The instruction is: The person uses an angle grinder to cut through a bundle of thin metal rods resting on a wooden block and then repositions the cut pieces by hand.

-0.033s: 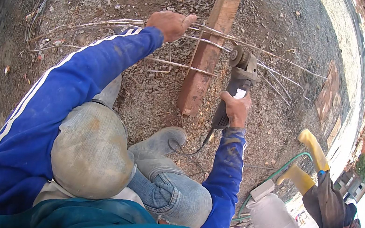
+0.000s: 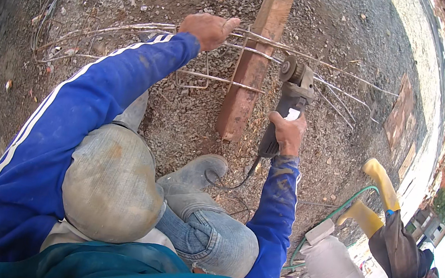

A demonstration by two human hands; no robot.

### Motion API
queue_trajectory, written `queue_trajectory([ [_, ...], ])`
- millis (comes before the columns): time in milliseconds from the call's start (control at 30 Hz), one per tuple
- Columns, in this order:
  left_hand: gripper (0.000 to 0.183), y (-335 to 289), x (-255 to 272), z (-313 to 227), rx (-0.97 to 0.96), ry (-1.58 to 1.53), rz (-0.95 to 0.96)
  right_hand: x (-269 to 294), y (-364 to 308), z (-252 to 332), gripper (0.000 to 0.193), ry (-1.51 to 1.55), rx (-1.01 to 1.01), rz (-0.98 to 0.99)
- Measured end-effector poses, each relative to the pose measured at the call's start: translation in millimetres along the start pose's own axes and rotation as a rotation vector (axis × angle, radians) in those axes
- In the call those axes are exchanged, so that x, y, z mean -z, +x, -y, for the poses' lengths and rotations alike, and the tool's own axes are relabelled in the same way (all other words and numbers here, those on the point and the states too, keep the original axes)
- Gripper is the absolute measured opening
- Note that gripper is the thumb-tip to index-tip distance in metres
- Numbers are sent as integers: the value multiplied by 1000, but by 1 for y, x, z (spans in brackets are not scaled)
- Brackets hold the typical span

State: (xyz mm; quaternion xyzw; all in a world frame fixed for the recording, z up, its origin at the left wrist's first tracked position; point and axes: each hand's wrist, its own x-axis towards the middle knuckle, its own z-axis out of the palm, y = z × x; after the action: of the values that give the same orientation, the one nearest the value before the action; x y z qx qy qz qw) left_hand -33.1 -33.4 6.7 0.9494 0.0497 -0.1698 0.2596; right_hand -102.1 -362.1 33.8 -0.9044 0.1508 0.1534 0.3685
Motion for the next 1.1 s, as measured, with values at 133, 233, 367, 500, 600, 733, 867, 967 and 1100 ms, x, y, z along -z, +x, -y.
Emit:
queue_trajectory([
  [133,76,0,1,1,7,1,31,0,0,1,50,13,-1,8],
  [233,76,1,-1,0,5,9,19,0,2,-5,51,10,11,-2],
  [367,77,3,-6,3,-9,8,-33,0,1,-4,44,-15,75,-21],
  [500,81,4,-13,6,-18,3,-108,-1,-1,2,41,-32,91,-24],
  [600,77,2,-3,0,-4,12,-12,-2,4,-10,41,-59,65,-60],
  [733,80,3,-7,4,-2,-4,-41,-1,0,-1,54,-31,-17,-2],
  [867,80,3,-8,4,-11,-10,-53,0,2,-8,53,-59,-4,-29],
  [967,78,2,-7,5,-13,-7,-45,-2,-2,0,52,-57,-10,-22],
  [1100,74,2,-7,4,-16,9,-43,-2,-2,-3,52,-12,-12,-21],
])
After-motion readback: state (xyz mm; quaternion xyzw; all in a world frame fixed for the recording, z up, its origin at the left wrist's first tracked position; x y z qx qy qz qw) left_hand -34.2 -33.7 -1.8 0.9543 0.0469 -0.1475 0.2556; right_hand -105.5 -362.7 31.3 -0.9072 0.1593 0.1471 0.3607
